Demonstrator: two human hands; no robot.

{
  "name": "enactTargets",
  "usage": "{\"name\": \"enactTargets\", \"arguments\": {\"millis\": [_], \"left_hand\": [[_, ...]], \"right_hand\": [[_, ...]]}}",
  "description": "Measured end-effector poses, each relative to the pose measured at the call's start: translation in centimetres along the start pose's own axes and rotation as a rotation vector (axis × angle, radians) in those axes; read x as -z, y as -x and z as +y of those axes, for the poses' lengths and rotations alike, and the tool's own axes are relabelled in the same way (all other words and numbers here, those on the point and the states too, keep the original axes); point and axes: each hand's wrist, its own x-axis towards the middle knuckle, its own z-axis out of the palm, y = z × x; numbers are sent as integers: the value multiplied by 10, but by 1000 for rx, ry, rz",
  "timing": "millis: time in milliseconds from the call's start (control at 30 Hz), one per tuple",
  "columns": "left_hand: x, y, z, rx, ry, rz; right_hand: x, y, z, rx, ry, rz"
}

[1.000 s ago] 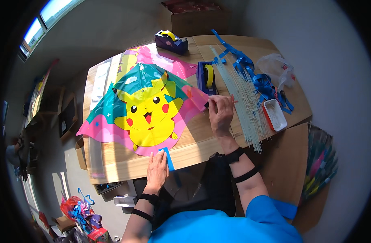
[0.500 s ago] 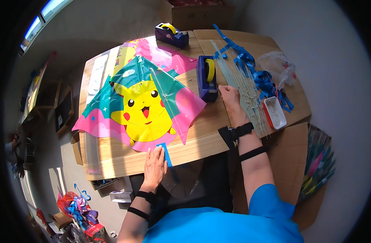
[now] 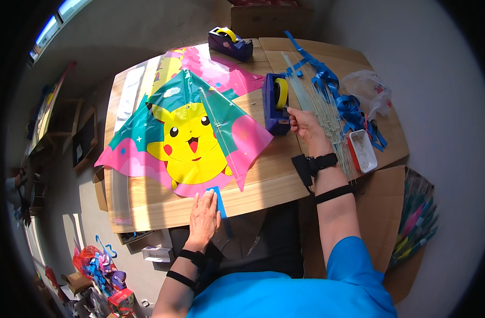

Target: The recorder is assembling a Pikachu-themed kite by attaching plastic spars and taping support strips.

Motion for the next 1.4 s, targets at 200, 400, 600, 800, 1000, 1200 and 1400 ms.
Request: {"name": "enactTargets", "arguments": {"millis": [200, 400, 600, 800, 1000, 1200, 1400], "left_hand": [[2, -1, 3, 14, -17, -21], [1, 1, 1, 14, -18, -23], [3, 0, 4, 9, 2, -46], [5, -2, 6, 15, -13, -76], [8, 4, 3, 35, -25, -56], [3, -3, 7, 17, 14, 30], [1, 5, 3, 38, 25, 46]], "right_hand": [[-2, 33, 6, -24, -97, 42], [7, 49, 45, 39, -53, 8], [16, 20, 91, 266, -133, -154], [23, 19, 89, 304, -162, -226], [2, 32, 90, 296, 223, 134], [-6, 96, 93, 211, -70, -40], [-83, 165, 132, -271, -114, -632]]}}
